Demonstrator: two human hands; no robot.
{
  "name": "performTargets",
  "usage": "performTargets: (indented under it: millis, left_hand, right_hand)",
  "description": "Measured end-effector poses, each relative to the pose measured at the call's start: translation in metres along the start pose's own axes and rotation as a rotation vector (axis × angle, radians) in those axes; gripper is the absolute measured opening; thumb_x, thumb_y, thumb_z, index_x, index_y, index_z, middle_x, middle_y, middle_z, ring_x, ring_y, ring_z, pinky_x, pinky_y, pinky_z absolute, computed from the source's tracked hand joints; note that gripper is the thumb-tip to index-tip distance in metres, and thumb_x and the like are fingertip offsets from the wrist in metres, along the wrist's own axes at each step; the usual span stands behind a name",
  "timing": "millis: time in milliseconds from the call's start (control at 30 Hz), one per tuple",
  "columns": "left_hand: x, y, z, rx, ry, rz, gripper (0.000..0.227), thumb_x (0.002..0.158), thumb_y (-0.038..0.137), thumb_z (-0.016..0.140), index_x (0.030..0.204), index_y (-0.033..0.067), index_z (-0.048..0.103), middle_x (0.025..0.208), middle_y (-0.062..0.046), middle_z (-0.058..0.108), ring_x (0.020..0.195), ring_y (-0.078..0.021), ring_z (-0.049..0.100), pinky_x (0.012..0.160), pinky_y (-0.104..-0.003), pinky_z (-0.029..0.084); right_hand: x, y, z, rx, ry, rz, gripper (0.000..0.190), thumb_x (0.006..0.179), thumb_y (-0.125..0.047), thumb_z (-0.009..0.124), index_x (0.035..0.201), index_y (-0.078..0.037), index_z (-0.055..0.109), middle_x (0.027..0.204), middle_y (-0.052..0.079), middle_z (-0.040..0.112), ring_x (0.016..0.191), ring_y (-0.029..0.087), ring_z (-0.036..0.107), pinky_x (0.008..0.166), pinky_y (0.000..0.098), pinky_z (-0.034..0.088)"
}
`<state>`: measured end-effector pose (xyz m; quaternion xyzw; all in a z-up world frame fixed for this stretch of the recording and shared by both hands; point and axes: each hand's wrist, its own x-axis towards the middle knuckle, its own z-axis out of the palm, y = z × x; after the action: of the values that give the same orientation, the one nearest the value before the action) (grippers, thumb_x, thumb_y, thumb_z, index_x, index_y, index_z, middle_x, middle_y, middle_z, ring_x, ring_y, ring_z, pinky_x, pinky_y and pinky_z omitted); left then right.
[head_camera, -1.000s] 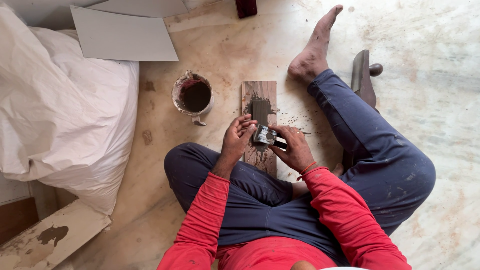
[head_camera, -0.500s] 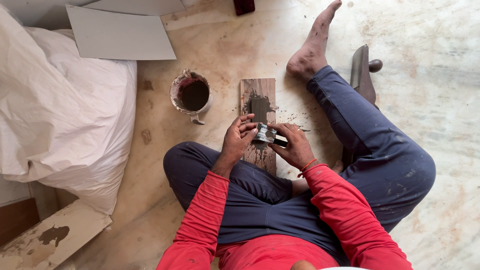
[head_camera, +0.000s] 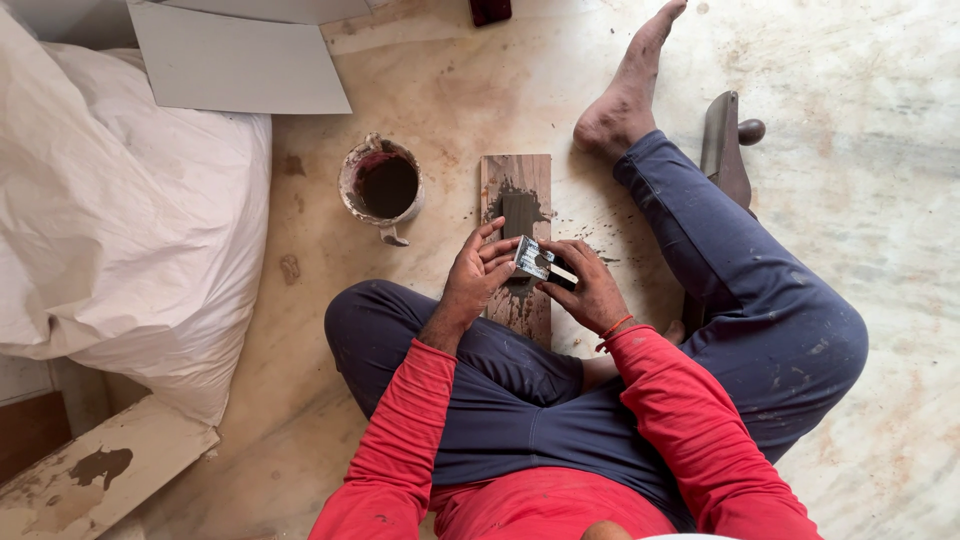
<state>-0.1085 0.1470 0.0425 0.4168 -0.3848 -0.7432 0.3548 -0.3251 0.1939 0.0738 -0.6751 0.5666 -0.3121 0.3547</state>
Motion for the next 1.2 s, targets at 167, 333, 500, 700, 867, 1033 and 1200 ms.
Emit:
performTargets:
  millis: [167,333,500,700,867,1033,1200]
  left_hand:
    - [0.003,-0.011,-0.004,0.118,0.04,0.053,0.071,0.092,-0.004,0.061,0.157,0.003,0.033,0.145,-0.022,0.06,0.121,-0.026,0.064,0.104,-0.037,0.054]
    - [0.001,-0.011,-0.001,0.788,0.224,0.079,0.067,0.093,0.007,0.065,0.154,0.0067,0.037,0.147,-0.016,0.059,0.132,-0.0263,0.061,0.111,-0.04,0.05]
    - [-0.007,-0.027,0.02,1.027,0.135,0.025,0.062,0.097,0.02,0.063,0.154,0.0093,0.042,0.153,-0.016,0.053,0.141,-0.0285,0.052,0.118,-0.045,0.044]
    - [-0.023,-0.029,0.039,1.541,-0.237,-0.128,0.075,0.094,0.035,0.067,0.15,-0.0039,0.036,0.165,-0.027,0.02,0.156,-0.0368,0.018,0.125,-0.055,0.016]
    - [-0.022,-0.04,0.037,1.402,-0.173,-0.072,0.089,0.091,0.035,0.068,0.155,-0.008,0.023,0.166,-0.032,0.01,0.155,-0.0402,0.011,0.125,-0.055,0.015]
    - [0.016,-0.021,0.033,1.432,-0.177,-0.144,0.086,0.09,0.032,0.062,0.157,-0.0034,0.022,0.17,-0.023,0.006,0.158,-0.0336,0.008,0.127,-0.053,0.012]
    - [0.07,-0.01,0.024,1.329,-0.02,-0.097,0.079,0.085,0.018,0.053,0.158,0.0037,0.026,0.171,-0.012,0.011,0.159,-0.0268,0.01,0.128,-0.05,0.01]
  right_hand:
    - [0.001,0.011,0.006,-0.125,-0.024,0.003,0.064,0.08,-0.023,0.084,0.139,-0.021,0.06,0.123,0.007,0.062,0.111,0.028,0.063,0.095,0.0401,0.054]
    - [0.002,0.028,0.017,-0.315,-0.116,0.024,0.066,0.08,-0.023,0.083,0.143,-0.026,0.06,0.124,0.007,0.062,0.111,0.029,0.062,0.097,0.0411,0.052]
    - [0.013,0.049,0.03,-0.423,-0.179,-0.043,0.067,0.081,-0.024,0.081,0.145,-0.026,0.058,0.126,0.007,0.061,0.113,0.031,0.06,0.1,0.0419,0.05]
    - [0.017,0.044,0.036,-0.488,-0.228,-0.09,0.069,0.081,-0.019,0.078,0.146,-0.024,0.056,0.129,0.01,0.059,0.117,0.033,0.057,0.102,0.043,0.048]
    - [0.017,0.04,0.036,-0.633,-0.232,-0.159,0.067,0.085,-0.011,0.069,0.149,-0.024,0.055,0.131,0.012,0.059,0.121,0.033,0.057,0.101,0.0428,0.048]
    - [0.048,0.043,0.034,-0.692,-0.263,-0.121,0.064,0.089,-0.013,0.067,0.15,-0.022,0.054,0.127,0.014,0.059,0.117,0.034,0.057,0.098,0.0436,0.049]
    - [0.096,0.052,0.023,-0.697,-0.151,-0.115,0.057,0.09,-0.019,0.069,0.146,-0.023,0.057,0.123,0.016,0.06,0.112,0.037,0.058,0.095,0.0457,0.049]
